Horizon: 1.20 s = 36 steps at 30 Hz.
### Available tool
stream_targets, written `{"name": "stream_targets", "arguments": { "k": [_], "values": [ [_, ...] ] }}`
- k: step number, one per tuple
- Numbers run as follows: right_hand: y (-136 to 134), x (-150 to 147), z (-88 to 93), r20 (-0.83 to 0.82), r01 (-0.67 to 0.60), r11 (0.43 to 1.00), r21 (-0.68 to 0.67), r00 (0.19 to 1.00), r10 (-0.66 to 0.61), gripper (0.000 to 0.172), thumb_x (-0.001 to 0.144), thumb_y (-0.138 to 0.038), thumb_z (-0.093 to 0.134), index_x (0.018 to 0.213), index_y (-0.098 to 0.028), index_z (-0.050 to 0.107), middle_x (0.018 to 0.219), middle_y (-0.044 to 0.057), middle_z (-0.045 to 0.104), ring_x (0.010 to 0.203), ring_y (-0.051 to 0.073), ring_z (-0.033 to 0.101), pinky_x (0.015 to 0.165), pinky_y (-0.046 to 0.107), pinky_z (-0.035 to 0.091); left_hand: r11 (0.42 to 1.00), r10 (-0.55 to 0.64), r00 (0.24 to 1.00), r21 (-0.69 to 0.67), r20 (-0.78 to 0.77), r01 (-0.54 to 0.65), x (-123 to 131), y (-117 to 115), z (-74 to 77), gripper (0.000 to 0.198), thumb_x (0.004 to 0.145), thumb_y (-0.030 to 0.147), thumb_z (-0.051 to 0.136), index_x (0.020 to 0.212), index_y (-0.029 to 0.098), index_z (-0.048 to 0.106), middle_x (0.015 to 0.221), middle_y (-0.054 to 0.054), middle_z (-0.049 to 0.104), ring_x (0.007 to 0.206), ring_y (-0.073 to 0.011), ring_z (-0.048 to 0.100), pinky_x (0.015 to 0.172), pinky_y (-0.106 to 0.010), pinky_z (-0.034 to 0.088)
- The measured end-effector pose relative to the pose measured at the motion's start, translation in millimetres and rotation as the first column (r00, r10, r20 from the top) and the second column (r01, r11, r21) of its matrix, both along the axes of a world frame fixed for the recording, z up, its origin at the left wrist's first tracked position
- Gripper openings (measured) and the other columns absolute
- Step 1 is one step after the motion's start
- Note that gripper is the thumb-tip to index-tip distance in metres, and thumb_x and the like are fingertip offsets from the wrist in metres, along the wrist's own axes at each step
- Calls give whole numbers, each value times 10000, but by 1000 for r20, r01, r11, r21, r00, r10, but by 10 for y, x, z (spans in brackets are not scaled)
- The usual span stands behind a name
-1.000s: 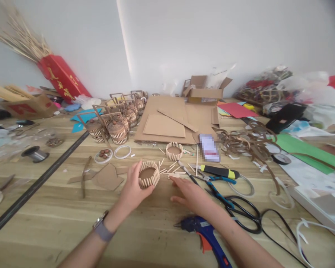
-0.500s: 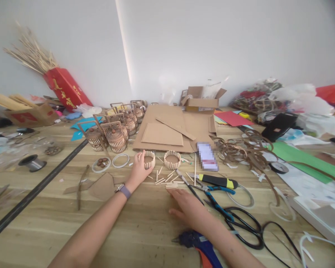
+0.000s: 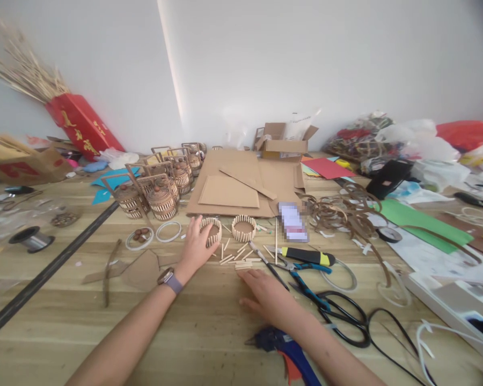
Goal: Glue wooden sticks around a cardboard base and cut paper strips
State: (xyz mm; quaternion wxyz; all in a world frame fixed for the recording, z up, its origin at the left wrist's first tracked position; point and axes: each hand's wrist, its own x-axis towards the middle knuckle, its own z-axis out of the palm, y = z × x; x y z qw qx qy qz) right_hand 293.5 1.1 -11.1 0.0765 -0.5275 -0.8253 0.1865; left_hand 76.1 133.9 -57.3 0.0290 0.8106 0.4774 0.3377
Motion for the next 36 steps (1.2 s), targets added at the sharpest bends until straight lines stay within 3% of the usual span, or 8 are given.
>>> {"name": "stream_targets", "arguments": {
  "k": [6, 10, 13, 16, 19, 24, 30, 36],
  "values": [
    [20, 6, 49, 46, 4, 999, 50, 999, -6, 304, 910, -186, 556, 1203, -164, 635, 1166, 93, 688, 1085, 220, 631, 952, 308, 494, 964, -258, 954, 24, -156, 264, 241, -136, 92, 323, 935, 176, 419, 1215, 165, 581, 1199, -133, 633, 1240, -266, 538, 1076, -492, 430],
    [193, 27, 105, 138, 135, 982, 135, 978, -154, 272, 950, -133, 439, 1096, -149, 667, 1149, 149, 674, 1105, 263, 609, 951, 381, 486, 934, -347, 908, 4, -233, 358, 453, -188, 63, 367, 883, 39, 394, 1195, 112, 574, 1303, -170, 593, 1343, -266, 460, 1101, -481, 414],
    [342, 75, 128, 218, 251, 951, 183, 932, -288, 223, 926, -157, 484, 1045, -116, 668, 1089, 211, 677, 1080, 344, 608, 891, 464, 494, 936, -343, 902, -13, -262, 352, 546, -209, 62, 415, 846, -39, 352, 1184, 69, 566, 1320, -208, 570, 1396, -279, 386, 1123, -497, 378],
    [387, 129, 115, 279, 314, 933, 173, 893, -352, 195, 884, -130, 531, 1026, -115, 663, 1012, 208, 707, 995, 335, 655, 827, 422, 508, 939, -340, 896, -53, -286, 340, 561, -259, 55, 379, 874, -11, 366, 1177, 87, 572, 1281, -198, 593, 1345, -282, 453, 1115, -502, 382],
    [351, 196, 103, 311, 332, 933, 139, 880, -359, 241, 868, -90, 525, 1068, -138, 651, 1028, 175, 719, 961, 281, 683, 788, 341, 505, 941, -337, 892, -107, -300, 320, 539, -343, 19, 337, 961, 164, 407, 1269, 108, 532, 1349, -209, 548, 1322, -300, 474, 1090, -505, 404],
    [423, 378, 201, 330, 385, 919, 87, 859, -391, 195, 939, -208, 516, 1042, -142, 668, 1031, 128, 712, 980, 233, 676, 798, 301, 506, 924, -375, 859, -215, -349, 316, 540, -460, -46, 519, 980, 461, 407, 1439, 220, 409, 1555, -155, 346, 1426, -373, 309, 1105, -589, 323],
    [751, 406, 195, 395, 447, 894, 33, 816, -423, 317, 945, -341, 595, 1208, -165, 590, 1217, 90, 613, 1019, 218, 630, 864, 430, 544, 900, -423, 808, -297, -411, 320, 518, -562, -60, 566, 1006, 443, 317, 1491, 152, 320, 1567, -133, 334, 1462, -317, 250, 1157, -505, 262],
    [909, 344, 149, 416, 454, 890, -36, 817, -400, 333, 943, -334, 598, 1227, -162, 579, 1224, 94, 608, 1020, 223, 631, 854, 429, 549, 928, -365, 807, -253, -465, 274, 214, -735, -163, 587, 1001, 438, 317, 1502, 134, 275, 1581, -156, 291, 1464, -274, 260, 1162, -457, 258]
  ]
}}
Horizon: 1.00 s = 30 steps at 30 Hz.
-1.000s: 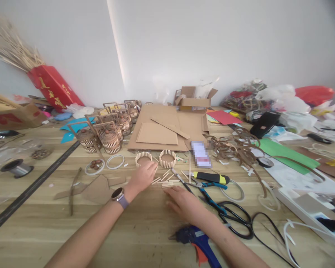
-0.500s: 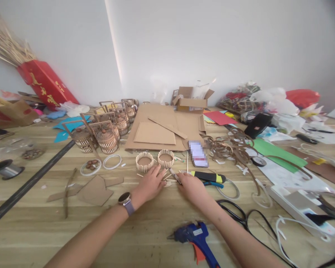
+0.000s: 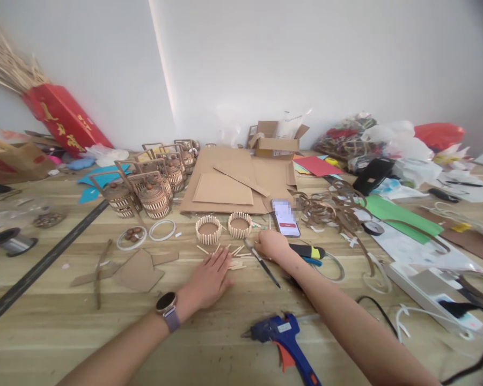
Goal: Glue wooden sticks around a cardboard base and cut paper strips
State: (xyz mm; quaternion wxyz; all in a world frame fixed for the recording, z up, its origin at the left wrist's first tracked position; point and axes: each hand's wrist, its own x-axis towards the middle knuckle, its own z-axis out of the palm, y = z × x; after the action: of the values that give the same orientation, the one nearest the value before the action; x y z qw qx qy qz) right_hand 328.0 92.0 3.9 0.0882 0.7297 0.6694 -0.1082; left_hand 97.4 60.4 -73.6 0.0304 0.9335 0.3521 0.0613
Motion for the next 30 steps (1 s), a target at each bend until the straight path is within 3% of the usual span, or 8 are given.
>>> {"name": "stream_targets", "arguments": {
  "k": [4, 8, 11, 14, 19, 21, 25, 30],
  "values": [
    [-131, -114, 56, -34, -39, 999, 37, 999, 40, 309, 948, -339, 589, 1204, -164, 592, 1209, 89, 618, 1016, 218, 632, 859, 427, 546, 989, 95, 995, 112, 15, -96, -161, -121, -62, 604, 991, 462, 326, 1484, 113, 320, 1563, -188, 318, 1463, -316, 250, 1150, -531, 256],
    [-268, -336, 46, -95, -111, 992, 61, 989, 116, 260, 954, -336, 581, 1142, -161, 619, 1133, 71, 650, 957, 195, 649, 829, 401, 555, 977, 137, 988, 159, 66, -146, -51, -183, 38, 604, 985, 420, 369, 1477, 74, 313, 1558, -216, 315, 1465, -341, 227, 1138, -545, 274],
    [-283, -369, 22, -92, -109, 989, 102, 989, 118, 274, 951, -338, 587, 1158, -160, 611, 1141, 71, 646, 956, 196, 649, 825, 403, 557, 987, 57, 994, 146, 97, -71, 178, -155, 170, 573, 968, 348, 443, 1456, 67, 336, 1534, -233, 348, 1431, -357, 298, 1126, -541, 298],
    [-278, -271, 28, -61, -93, 983, 160, 993, 104, 230, 964, -305, 561, 1111, -143, 631, 1124, 85, 654, 966, 206, 652, 819, 384, 551, 993, -41, 989, 115, 142, 25, 408, -52, 252, 430, 964, 301, 479, 1353, 116, 469, 1370, -188, 547, 1296, -299, 477, 1060, -471, 401],
    [-257, -223, 71, -32, -153, 962, 226, 986, 165, 242, 1004, -235, 449, 1032, -115, 657, 1087, 138, 659, 1050, 235, 635, 850, 348, 523, 988, -110, 983, 119, 144, 93, 553, 145, 196, 178, 963, 172, 478, 1060, 155, 626, 1128, -109, 660, 1044, -230, 599, 908, -374, 501],
    [-202, -307, 54, -40, -222, 951, 216, 971, 236, 218, 987, -270, 510, 1100, -132, 636, 1143, 111, 645, 1054, 227, 624, 879, 391, 527, 988, -107, 985, 129, 138, 89, 499, 186, 139, 190, 968, 130, 450, 1006, 144, 635, 1068, -103, 673, 976, -221, 612, 881, -367, 510],
    [-26, -574, -70, -70, -360, 919, 161, 925, 375, 335, 938, -334, 607, 1224, -164, 581, 1225, 92, 608, 1017, 221, 632, 853, 427, 549, 987, -41, 990, 157, 132, 20, 237, 193, 41, 268, 984, 103, 375, 956, 134, 640, 989, -101, 676, 922, -223, 613, 826, -364, 526],
    [152, -844, -209, -50, -348, 929, 126, 933, 356, 349, 938, -332, 606, 1236, -153, 573, 1235, 103, 601, 1030, 229, 628, 859, 430, 547, 979, 49, 988, 188, 143, -75, -121, 104, 25, 315, 993, 123, 350, 890, 156, 646, 919, -73, 665, 877, -218, 607, 802, -371, 532]
  ]
}}
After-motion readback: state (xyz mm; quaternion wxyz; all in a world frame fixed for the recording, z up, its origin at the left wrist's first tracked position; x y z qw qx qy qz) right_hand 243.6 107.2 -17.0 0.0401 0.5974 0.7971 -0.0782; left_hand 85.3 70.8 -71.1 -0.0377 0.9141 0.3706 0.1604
